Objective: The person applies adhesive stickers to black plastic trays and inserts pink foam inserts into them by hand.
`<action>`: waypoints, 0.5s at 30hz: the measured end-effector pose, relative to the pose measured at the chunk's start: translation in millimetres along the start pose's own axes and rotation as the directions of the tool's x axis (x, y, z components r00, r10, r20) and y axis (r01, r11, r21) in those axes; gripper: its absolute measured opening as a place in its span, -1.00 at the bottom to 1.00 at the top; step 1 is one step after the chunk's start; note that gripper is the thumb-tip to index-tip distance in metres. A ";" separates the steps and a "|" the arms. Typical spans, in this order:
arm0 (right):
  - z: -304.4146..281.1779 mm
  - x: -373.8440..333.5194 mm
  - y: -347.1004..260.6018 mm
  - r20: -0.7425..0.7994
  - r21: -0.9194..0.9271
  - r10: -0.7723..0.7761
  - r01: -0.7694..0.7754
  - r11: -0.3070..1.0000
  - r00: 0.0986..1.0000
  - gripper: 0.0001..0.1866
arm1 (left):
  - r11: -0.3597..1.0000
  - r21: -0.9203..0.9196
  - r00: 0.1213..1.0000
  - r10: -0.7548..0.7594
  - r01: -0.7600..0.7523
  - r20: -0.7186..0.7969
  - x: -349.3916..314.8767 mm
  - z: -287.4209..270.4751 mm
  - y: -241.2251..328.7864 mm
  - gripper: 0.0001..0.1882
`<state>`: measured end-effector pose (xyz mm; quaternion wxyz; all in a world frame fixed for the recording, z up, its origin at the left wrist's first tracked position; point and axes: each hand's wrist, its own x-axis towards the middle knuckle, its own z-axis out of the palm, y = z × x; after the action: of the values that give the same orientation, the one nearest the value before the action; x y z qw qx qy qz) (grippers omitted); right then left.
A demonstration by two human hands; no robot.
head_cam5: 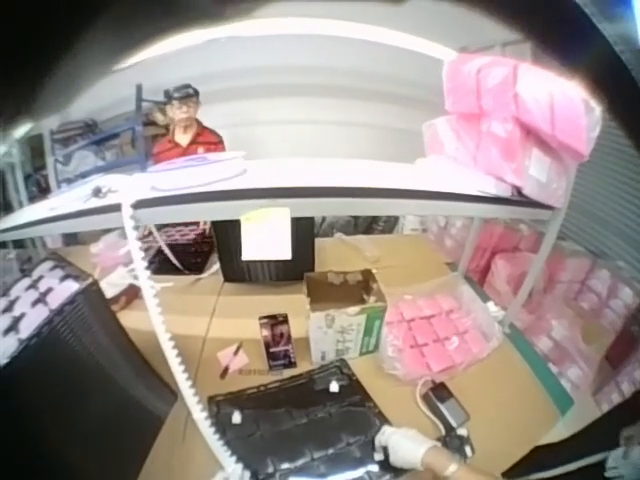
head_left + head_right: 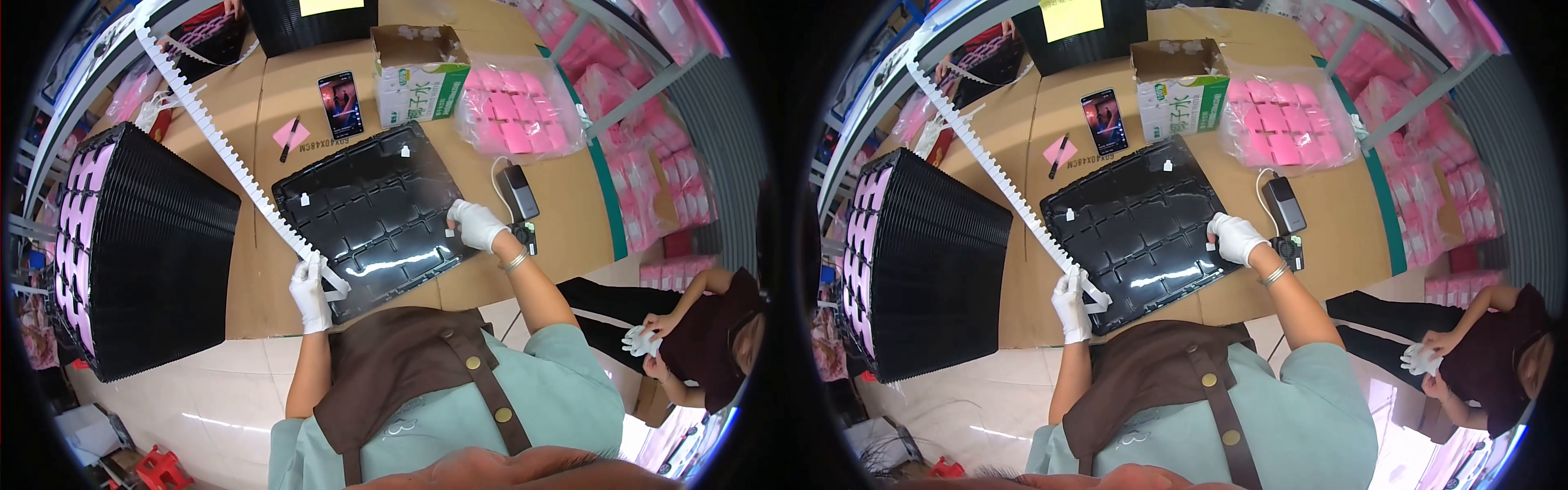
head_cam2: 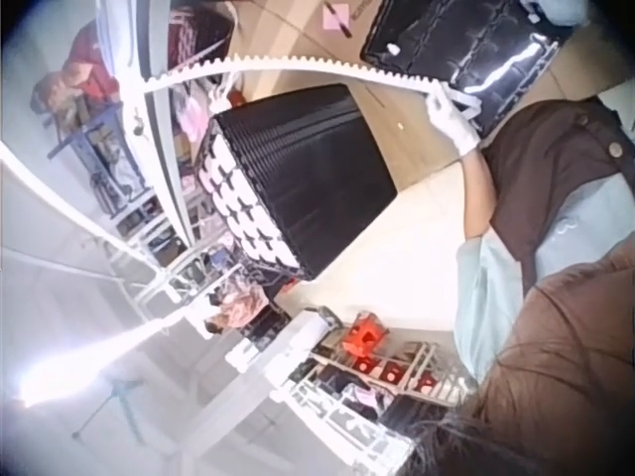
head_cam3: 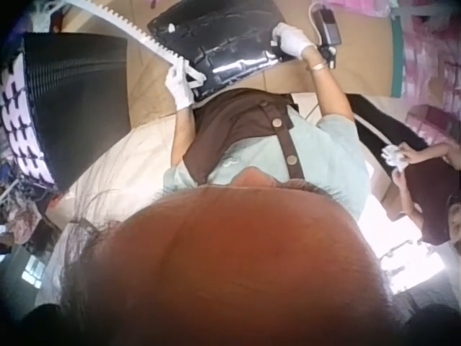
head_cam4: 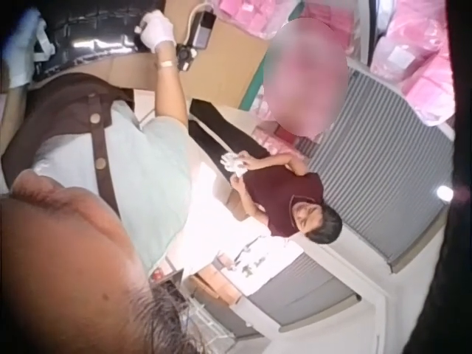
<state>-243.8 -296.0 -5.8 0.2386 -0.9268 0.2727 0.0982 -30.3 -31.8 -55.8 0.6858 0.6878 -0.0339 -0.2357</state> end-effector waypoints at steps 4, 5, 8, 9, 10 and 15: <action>1.8 4.0 -9.9 -0.052 0.041 0.129 -0.127 0.991 0.990 -0.93 | 1.000 0.016 1.000 0.023 -0.023 -0.002 2.2 -1.9 -5.0 -0.78; 3.7 5.1 -9.8 -0.064 -0.002 0.137 -0.137 0.991 0.989 -0.95 | 1.000 0.015 1.000 0.024 -0.024 -0.003 2.2 -1.2 -4.5 -0.78; 18.4 8.9 -6.4 -0.177 -0.009 0.173 -0.178 0.984 0.969 -0.94 | 1.000 0.017 1.000 0.006 -0.006 0.001 0.1 -0.1 0.4 -0.77; 19.7 9.3 -6.1 -0.174 -0.008 0.173 -0.177 0.984 0.970 -0.94 | 0.998 0.059 1.000 0.007 -0.007 0.007 -0.3 0.6 4.2 -0.78; 19.2 10.2 -6.9 -0.170 0.018 0.206 -0.206 0.978 0.964 -0.96 | 0.995 0.101 1.000 0.008 -0.009 0.012 -0.6 0.3 6.2 -0.78; 16.8 3.1 7.1 -0.161 0.094 0.094 -0.080 0.992 0.982 -0.96 | 1.000 -0.009 1.000 -0.007 0.007 -0.003 -0.1 -0.8 -3.1 -0.79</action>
<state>-246.0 -294.4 -24.1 0.2511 -0.9076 0.3359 0.0195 -30.9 -30.9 -58.8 0.6880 0.6852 -0.0294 -0.2374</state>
